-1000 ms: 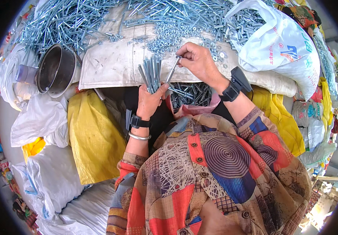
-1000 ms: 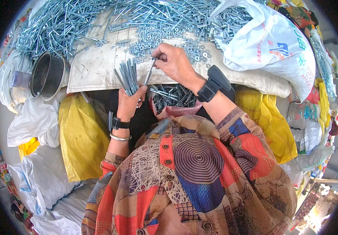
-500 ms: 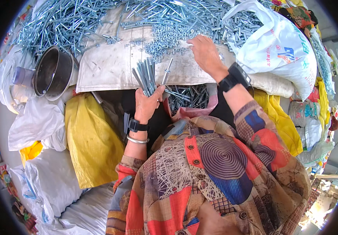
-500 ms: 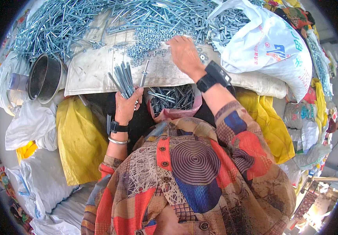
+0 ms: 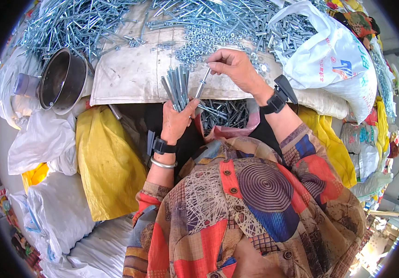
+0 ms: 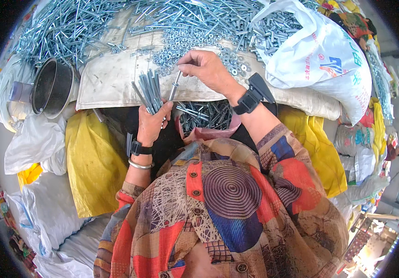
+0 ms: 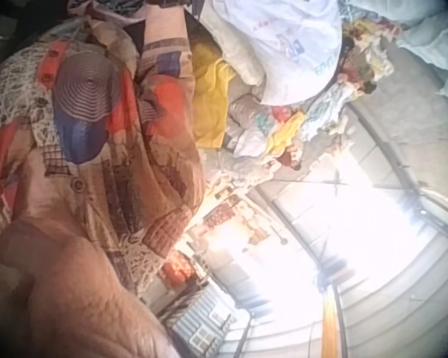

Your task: Assembling long metal bolts by placing a washer on each one and grouping them.

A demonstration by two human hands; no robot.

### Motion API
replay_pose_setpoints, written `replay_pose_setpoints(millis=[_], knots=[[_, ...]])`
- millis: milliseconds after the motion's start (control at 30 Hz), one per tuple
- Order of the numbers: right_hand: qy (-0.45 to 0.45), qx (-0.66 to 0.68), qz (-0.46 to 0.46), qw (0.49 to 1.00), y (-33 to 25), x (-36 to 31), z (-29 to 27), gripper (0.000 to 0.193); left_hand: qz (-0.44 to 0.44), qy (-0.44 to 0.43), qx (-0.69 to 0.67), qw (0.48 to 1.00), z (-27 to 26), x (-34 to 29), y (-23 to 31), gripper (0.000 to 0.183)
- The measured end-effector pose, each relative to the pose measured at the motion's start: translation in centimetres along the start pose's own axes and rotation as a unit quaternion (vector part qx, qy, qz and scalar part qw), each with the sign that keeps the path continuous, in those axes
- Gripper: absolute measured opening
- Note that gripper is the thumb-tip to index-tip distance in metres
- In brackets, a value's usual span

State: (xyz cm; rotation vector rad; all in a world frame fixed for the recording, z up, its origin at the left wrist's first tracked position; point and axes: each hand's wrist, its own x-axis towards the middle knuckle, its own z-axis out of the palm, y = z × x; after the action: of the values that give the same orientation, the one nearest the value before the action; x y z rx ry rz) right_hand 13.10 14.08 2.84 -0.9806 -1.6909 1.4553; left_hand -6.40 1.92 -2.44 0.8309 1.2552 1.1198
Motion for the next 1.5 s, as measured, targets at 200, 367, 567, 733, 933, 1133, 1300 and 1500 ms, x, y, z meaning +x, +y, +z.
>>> replay_pose_setpoints(millis=[200, 367, 567, 733, 933, 1133, 1300, 1500], knots=[[-0.006, -0.042, 0.007, 0.999, -1.1, -0.6, 0.3, 0.019, 0.016, -0.004, 0.049, 0.999, 0.0, -0.1, 0.1, 0.014], [-0.063, -0.046, 0.113, 0.991, -1.9, -0.5, -1.0, 0.017, 0.136, 0.032, 0.110, 0.984, 0.3, -0.1, -1.5, 0.016], [-0.073, 0.282, 0.210, 0.933, 1.2, -2.3, -1.2, 0.015, 0.108, -0.012, 0.095, 0.990, 0.2, -0.4, -0.7, 0.016], [-0.044, 0.323, 0.152, 0.933, 1.2, -4.0, 1.6, 0.020, 0.009, -0.081, 0.016, 0.997, -1.2, -0.6, 0.4, 0.014], [0.038, 0.150, 0.011, 0.988, 1.4, -4.7, 4.1, 0.025, 0.005, -0.065, -0.068, 0.996, 0.4, 0.0, 1.0, 0.015], [0.054, 0.078, -0.061, 0.994, -1.1, -2.9, 1.9, 0.019, 0.040, 0.050, -0.021, 0.998, 1.1, 1.2, 2.2, 0.019], [0.078, -0.088, -0.116, 0.986, -1.8, -1.7, 0.6, 0.017, 0.114, 0.054, -0.051, 0.991, 0.9, 2.8, 4.6, 0.017], [0.063, -0.154, -0.125, 0.978, -1.5, -1.3, 1.4, 0.020, 0.145, -0.035, 0.022, 0.989, 2.9, 3.8, 9.4, 0.024]])
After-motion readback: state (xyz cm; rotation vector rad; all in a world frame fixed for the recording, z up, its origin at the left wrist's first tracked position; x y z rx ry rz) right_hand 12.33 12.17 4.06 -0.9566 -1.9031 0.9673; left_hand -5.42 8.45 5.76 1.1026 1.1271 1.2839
